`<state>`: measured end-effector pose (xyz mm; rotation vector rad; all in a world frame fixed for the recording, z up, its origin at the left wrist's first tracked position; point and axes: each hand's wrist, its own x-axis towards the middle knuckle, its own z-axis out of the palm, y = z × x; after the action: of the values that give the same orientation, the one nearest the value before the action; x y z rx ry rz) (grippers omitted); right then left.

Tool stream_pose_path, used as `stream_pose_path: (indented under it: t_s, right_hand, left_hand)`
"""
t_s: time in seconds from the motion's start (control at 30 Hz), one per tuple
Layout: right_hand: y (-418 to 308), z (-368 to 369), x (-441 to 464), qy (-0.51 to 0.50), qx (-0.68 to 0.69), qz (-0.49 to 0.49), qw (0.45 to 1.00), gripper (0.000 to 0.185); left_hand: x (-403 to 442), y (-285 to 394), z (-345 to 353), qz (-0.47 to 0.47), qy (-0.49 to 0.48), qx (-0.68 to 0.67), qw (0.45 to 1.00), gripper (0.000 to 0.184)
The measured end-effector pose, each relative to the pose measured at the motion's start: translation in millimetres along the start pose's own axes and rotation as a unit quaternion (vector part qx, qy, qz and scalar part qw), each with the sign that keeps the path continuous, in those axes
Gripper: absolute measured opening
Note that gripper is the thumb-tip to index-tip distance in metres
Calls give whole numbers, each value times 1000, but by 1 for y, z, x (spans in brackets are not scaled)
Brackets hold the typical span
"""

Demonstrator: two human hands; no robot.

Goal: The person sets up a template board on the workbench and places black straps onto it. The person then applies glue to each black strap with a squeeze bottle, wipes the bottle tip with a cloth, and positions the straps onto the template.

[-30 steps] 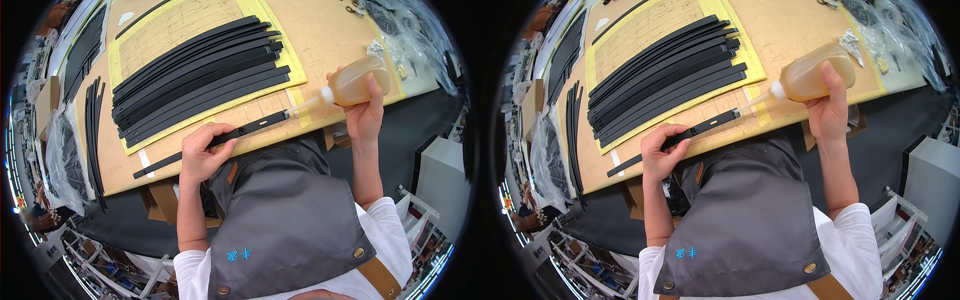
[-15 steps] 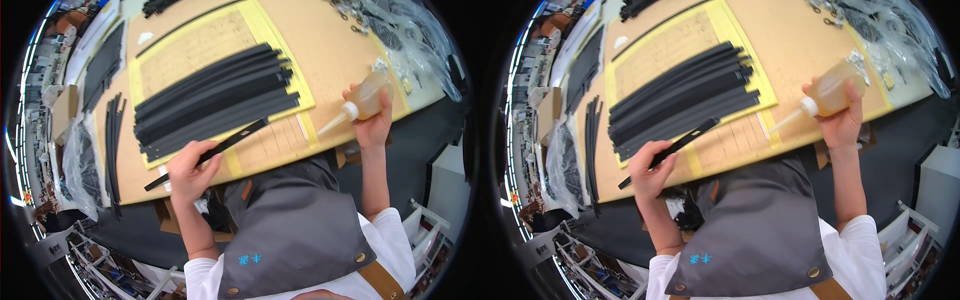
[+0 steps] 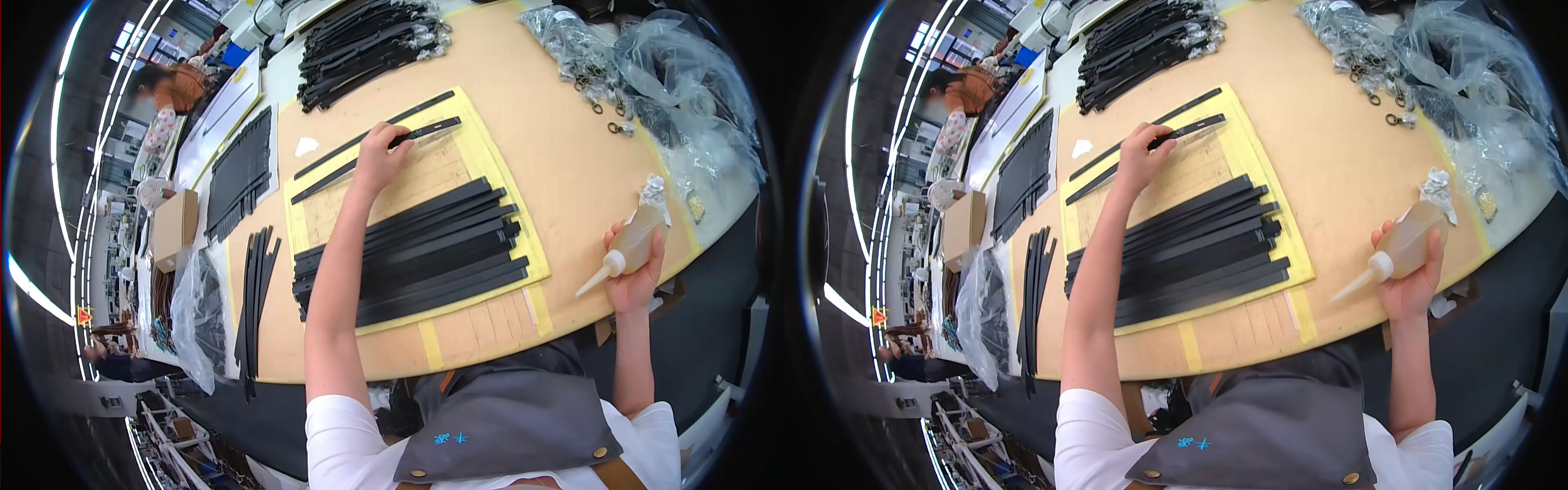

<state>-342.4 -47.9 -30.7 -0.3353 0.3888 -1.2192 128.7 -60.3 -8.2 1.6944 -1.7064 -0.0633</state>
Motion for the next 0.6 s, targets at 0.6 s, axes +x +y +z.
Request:
stream_pose_path:
  t_s: [0.6]
  right_hand:
    - [2,-3,1,2,-1,-19,1000,51]
  left_hand:
    - [39,-44,38,-36,36,16,999,13]
